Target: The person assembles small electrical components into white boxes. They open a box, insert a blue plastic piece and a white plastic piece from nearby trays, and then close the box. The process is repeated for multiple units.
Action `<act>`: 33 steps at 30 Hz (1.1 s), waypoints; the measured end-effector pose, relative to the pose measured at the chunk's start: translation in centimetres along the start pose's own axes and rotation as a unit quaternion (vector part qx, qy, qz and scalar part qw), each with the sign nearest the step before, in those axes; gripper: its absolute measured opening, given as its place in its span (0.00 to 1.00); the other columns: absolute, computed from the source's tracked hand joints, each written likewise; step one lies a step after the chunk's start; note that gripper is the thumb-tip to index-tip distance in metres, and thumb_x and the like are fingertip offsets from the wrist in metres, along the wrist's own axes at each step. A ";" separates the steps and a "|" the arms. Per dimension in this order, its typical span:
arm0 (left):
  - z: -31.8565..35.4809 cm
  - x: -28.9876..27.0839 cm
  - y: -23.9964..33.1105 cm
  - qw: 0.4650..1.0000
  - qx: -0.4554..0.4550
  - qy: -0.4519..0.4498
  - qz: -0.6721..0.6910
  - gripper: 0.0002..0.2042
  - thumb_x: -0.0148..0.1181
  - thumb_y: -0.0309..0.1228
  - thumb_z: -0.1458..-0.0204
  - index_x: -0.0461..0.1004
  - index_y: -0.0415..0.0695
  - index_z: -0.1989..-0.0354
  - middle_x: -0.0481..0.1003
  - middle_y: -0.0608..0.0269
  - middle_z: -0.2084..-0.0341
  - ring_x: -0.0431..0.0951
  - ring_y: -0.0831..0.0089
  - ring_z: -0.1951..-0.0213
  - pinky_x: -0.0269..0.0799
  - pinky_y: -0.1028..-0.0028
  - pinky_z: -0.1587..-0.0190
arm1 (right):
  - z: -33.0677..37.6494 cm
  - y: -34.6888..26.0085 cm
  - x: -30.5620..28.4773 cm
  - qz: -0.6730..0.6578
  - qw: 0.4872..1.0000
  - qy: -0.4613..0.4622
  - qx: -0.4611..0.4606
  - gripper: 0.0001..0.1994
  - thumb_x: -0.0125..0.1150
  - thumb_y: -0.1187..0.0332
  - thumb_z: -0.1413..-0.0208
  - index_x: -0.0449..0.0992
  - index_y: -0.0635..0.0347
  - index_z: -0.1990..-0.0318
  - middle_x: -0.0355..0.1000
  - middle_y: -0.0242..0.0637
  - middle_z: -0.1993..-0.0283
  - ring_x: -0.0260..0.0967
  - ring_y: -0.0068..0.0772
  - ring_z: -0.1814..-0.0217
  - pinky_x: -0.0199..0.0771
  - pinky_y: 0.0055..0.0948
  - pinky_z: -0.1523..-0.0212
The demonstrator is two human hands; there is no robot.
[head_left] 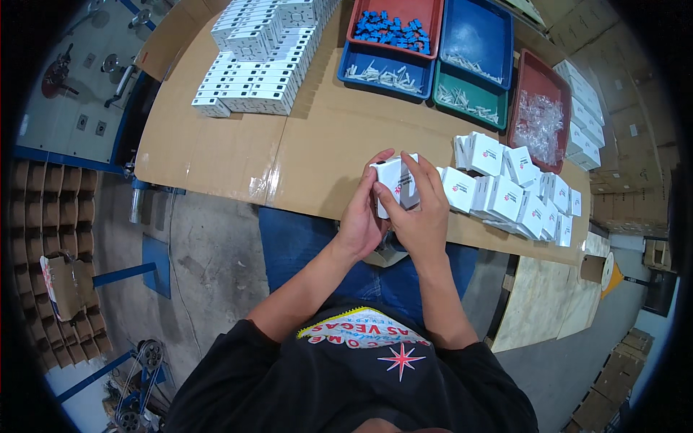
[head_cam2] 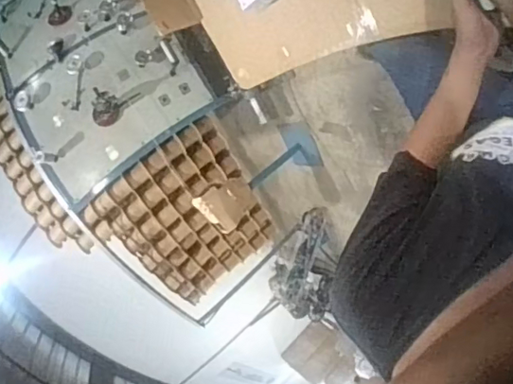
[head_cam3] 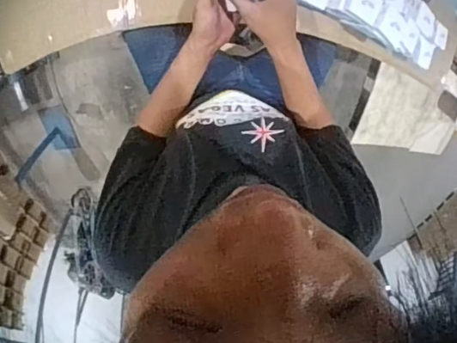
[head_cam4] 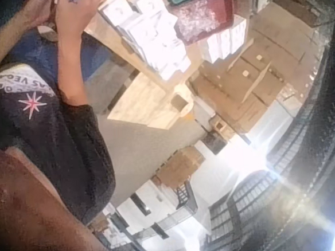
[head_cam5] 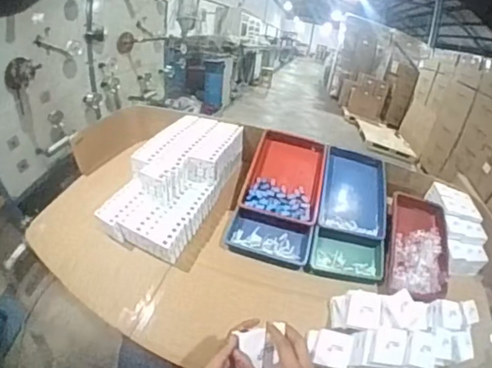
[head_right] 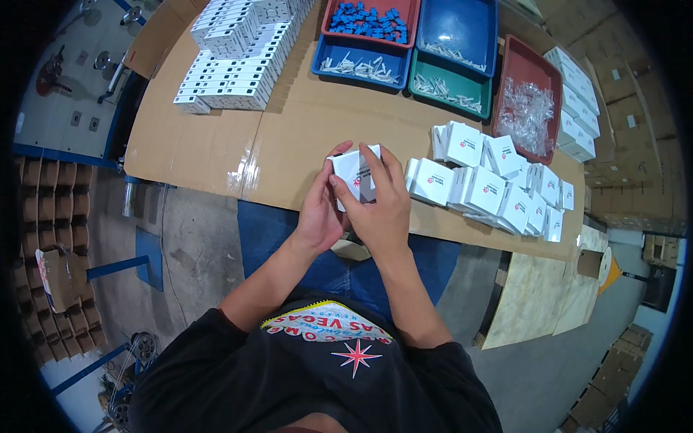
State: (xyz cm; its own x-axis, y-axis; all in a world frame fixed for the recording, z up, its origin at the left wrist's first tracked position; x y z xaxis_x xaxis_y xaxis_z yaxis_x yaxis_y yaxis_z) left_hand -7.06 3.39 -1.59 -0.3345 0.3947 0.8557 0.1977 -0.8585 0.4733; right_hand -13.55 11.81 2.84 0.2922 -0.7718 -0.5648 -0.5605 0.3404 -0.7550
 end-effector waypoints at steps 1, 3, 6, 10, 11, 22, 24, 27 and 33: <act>-0.1 0.1 0.1 1.000 0.004 0.003 -0.004 0.22 0.37 0.49 0.27 0.60 0.56 0.29 0.70 0.63 0.40 0.73 0.70 0.40 0.75 0.67 0.42 | 0.0 0.0 0.1 0.001 1.000 0.000 -0.001 0.30 0.77 0.61 0.50 0.77 0.58 0.39 0.69 0.56 0.37 0.74 0.56 0.40 0.77 0.43 0.44; -0.1 -0.1 0.0 1.000 0.008 -0.002 -0.005 0.22 0.37 0.49 0.27 0.60 0.56 0.29 0.70 0.63 0.40 0.73 0.70 0.40 0.75 0.66 0.41 | 0.0 0.2 0.1 -0.003 1.000 -0.001 -0.002 0.31 0.78 0.60 0.51 0.77 0.58 0.39 0.69 0.55 0.37 0.74 0.55 0.40 0.77 0.42 0.44; 0.1 0.1 0.3 1.000 0.007 0.006 -0.019 0.22 0.37 0.49 0.27 0.60 0.56 0.29 0.70 0.63 0.40 0.73 0.70 0.40 0.75 0.66 0.41 | 0.1 0.4 0.2 -0.006 1.000 -0.007 -0.013 0.32 0.79 0.58 0.52 0.77 0.58 0.39 0.69 0.54 0.37 0.74 0.55 0.40 0.77 0.42 0.45; 0.0 0.2 0.4 1.000 0.004 -0.003 -0.012 0.22 0.37 0.48 0.27 0.59 0.57 0.29 0.70 0.62 0.40 0.72 0.69 0.39 0.74 0.65 0.41 | 0.1 0.7 0.4 -0.011 1.000 -0.006 -0.020 0.34 0.80 0.56 0.54 0.77 0.56 0.39 0.69 0.53 0.37 0.74 0.54 0.41 0.77 0.42 0.45; 0.1 0.1 0.4 1.000 -0.001 -0.005 -0.008 0.21 0.37 0.47 0.27 0.59 0.58 0.29 0.69 0.63 0.39 0.72 0.69 0.39 0.74 0.65 0.40 | 0.2 0.8 0.5 -0.006 1.000 -0.003 -0.022 0.34 0.80 0.55 0.54 0.77 0.56 0.39 0.69 0.53 0.37 0.74 0.54 0.41 0.77 0.42 0.46; 0.2 0.0 -0.6 0.999 -0.040 -0.008 -0.027 0.22 0.41 0.45 0.28 0.56 0.59 0.27 0.66 0.65 0.36 0.68 0.69 0.35 0.70 0.63 0.37 | 0.1 2.6 1.1 -0.051 0.998 0.022 -0.023 0.19 0.57 0.56 0.31 0.76 0.60 0.42 0.68 0.54 0.35 0.71 0.57 0.37 0.72 0.44 0.40; 0.0 0.0 -0.7 0.997 -0.040 0.008 -0.062 0.22 0.40 0.46 0.27 0.57 0.60 0.27 0.67 0.65 0.37 0.70 0.69 0.36 0.71 0.63 0.38 | 0.1 2.9 1.3 -0.078 0.997 0.002 0.010 0.19 0.56 0.57 0.30 0.76 0.60 0.41 0.66 0.54 0.34 0.69 0.56 0.35 0.70 0.44 0.38; -0.4 -0.3 -0.6 0.994 -0.077 0.025 -0.075 0.23 0.40 0.50 0.27 0.58 0.61 0.28 0.68 0.65 0.38 0.72 0.69 0.39 0.73 0.63 0.40 | -0.3 3.9 1.3 -0.133 0.989 -0.049 0.046 0.22 0.61 0.57 0.33 0.75 0.60 0.38 0.63 0.53 0.30 0.64 0.54 0.29 0.66 0.44 0.33; -0.4 -2.1 0.3 0.987 -0.138 0.035 -0.077 0.30 0.37 0.61 0.31 0.61 0.56 0.29 0.74 0.61 0.44 0.78 0.67 0.45 0.78 0.63 0.48 | -0.8 3.8 -0.6 -0.163 0.964 -0.211 -0.012 0.41 0.81 0.60 0.56 0.70 0.59 0.32 0.61 0.47 0.25 0.58 0.47 0.23 0.59 0.41 0.26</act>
State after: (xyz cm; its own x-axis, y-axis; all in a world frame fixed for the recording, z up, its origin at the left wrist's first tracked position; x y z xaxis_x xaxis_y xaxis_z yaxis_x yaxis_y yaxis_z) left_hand -6.71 2.20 -3.33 -0.4052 0.5121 0.7573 -0.1147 -0.8503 0.5136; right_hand -16.47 13.10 0.58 0.7419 -0.5468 -0.3881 -0.4022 0.1003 -0.9101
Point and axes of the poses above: each hand's wrist, its own z-axis away from the middle knuckle, its own x-axis out of the palm, y = z × x, the point moved 4 cm from there along -z, towards the middle knuckle
